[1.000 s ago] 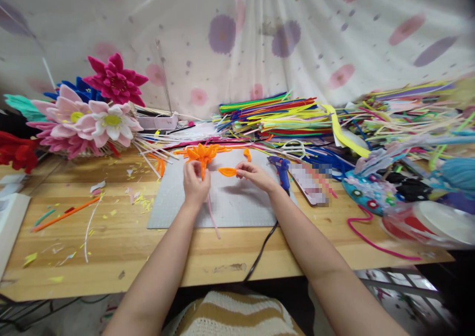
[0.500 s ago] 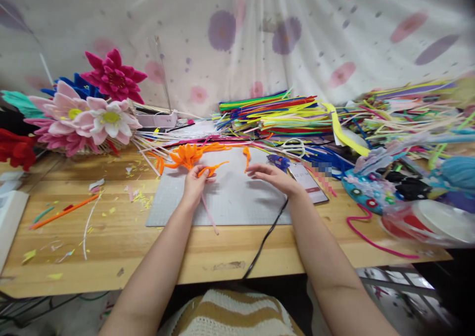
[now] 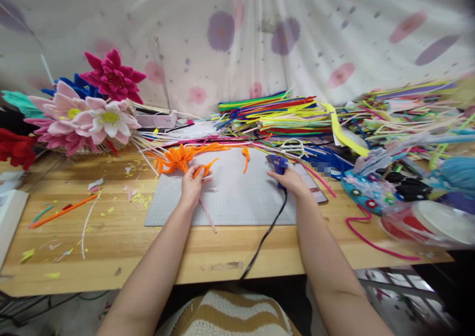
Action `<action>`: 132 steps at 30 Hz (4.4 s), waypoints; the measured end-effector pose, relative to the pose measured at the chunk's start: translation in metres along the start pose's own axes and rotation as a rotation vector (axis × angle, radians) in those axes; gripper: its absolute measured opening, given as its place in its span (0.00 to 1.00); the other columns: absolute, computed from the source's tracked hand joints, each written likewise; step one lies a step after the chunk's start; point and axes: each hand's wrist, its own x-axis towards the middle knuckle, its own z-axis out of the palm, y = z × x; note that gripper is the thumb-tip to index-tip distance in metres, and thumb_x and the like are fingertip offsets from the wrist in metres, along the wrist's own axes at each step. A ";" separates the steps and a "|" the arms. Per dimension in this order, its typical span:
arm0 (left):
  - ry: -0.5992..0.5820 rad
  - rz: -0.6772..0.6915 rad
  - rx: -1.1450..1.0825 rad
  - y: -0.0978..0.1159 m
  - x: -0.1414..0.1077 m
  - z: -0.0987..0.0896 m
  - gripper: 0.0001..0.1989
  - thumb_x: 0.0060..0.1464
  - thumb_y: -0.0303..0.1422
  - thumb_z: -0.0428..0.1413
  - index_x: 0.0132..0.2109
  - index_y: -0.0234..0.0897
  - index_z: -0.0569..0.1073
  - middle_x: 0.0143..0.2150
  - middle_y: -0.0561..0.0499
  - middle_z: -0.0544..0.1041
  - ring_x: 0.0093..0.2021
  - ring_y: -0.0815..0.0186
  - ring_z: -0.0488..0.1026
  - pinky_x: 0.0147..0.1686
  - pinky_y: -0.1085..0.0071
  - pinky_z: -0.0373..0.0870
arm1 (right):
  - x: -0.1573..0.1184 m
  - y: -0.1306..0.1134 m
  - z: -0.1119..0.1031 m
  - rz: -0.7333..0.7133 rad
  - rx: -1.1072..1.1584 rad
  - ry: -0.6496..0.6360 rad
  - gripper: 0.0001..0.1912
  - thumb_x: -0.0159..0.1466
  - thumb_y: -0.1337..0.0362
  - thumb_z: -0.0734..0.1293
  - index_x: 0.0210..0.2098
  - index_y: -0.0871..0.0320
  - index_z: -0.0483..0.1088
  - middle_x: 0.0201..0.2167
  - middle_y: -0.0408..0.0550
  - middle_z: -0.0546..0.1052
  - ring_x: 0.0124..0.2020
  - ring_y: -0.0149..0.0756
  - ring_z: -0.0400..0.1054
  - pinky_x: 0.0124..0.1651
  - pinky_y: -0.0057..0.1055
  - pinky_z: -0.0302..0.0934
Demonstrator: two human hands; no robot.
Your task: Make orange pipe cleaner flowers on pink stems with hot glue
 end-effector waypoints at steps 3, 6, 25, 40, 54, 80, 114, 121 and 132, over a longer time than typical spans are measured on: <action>0.000 0.010 0.013 -0.001 0.003 -0.003 0.12 0.41 0.34 0.60 0.34 0.33 0.68 0.32 0.51 0.73 0.30 0.68 0.75 0.29 0.72 0.72 | 0.004 -0.003 0.015 0.115 0.126 0.074 0.21 0.50 0.49 0.66 0.35 0.61 0.70 0.25 0.51 0.73 0.28 0.39 0.68 0.31 0.32 0.59; 0.007 0.013 0.045 -0.002 0.004 -0.003 0.11 0.42 0.33 0.59 0.33 0.33 0.68 0.32 0.52 0.72 0.30 0.69 0.74 0.29 0.72 0.72 | 0.001 -0.012 0.017 0.073 0.517 0.071 0.21 0.48 0.50 0.67 0.33 0.59 0.69 0.28 0.49 0.74 0.25 0.34 0.66 0.28 0.29 0.59; -0.039 0.046 0.188 -0.008 0.001 -0.001 0.09 0.44 0.32 0.58 0.33 0.33 0.69 0.30 0.51 0.73 0.30 0.68 0.74 0.29 0.72 0.72 | -0.024 -0.053 0.071 -0.152 0.717 -0.445 0.21 0.49 0.46 0.67 0.21 0.59 0.65 0.15 0.40 0.65 0.15 0.24 0.54 0.19 0.25 0.48; -0.039 0.036 0.182 -0.007 0.000 0.001 0.07 0.44 0.30 0.57 0.33 0.33 0.69 0.29 0.52 0.72 0.28 0.69 0.74 0.27 0.74 0.72 | -0.031 -0.061 0.069 -0.179 0.684 -0.457 0.22 0.50 0.45 0.66 0.20 0.60 0.62 0.14 0.38 0.63 0.15 0.23 0.53 0.19 0.26 0.47; -0.035 0.033 0.176 -0.007 0.001 0.001 0.07 0.44 0.30 0.57 0.33 0.34 0.69 0.29 0.52 0.72 0.28 0.69 0.74 0.28 0.73 0.71 | -0.027 -0.058 0.069 -0.168 0.657 -0.408 0.23 0.49 0.44 0.66 0.18 0.58 0.61 0.13 0.39 0.63 0.15 0.24 0.54 0.20 0.26 0.48; -0.037 0.013 0.148 -0.005 0.002 0.000 0.07 0.43 0.31 0.58 0.32 0.34 0.69 0.28 0.52 0.73 0.27 0.69 0.73 0.27 0.74 0.71 | -0.026 -0.059 0.069 -0.156 0.634 -0.376 0.23 0.50 0.45 0.66 0.17 0.58 0.61 0.12 0.39 0.62 0.14 0.24 0.54 0.20 0.27 0.48; -0.062 0.035 0.157 -0.006 0.003 -0.001 0.09 0.42 0.32 0.59 0.33 0.33 0.70 0.28 0.52 0.73 0.28 0.69 0.74 0.27 0.73 0.71 | -0.033 -0.067 0.059 -0.208 0.648 -0.425 0.22 0.49 0.46 0.67 0.17 0.58 0.59 0.12 0.37 0.61 0.16 0.24 0.53 0.21 0.26 0.48; -0.048 0.010 0.123 -0.004 0.002 0.000 0.09 0.41 0.31 0.59 0.32 0.33 0.70 0.28 0.52 0.74 0.27 0.69 0.74 0.26 0.75 0.70 | -0.029 -0.064 0.062 -0.159 0.667 -0.357 0.22 0.49 0.47 0.67 0.16 0.57 0.58 0.11 0.37 0.60 0.15 0.24 0.52 0.21 0.26 0.48; -0.072 0.027 0.145 -0.006 0.004 -0.002 0.09 0.42 0.32 0.58 0.33 0.34 0.69 0.29 0.52 0.73 0.27 0.69 0.74 0.27 0.73 0.70 | -0.029 -0.064 0.062 -0.158 0.665 -0.339 0.22 0.48 0.46 0.68 0.18 0.57 0.59 0.11 0.37 0.60 0.15 0.24 0.52 0.21 0.26 0.48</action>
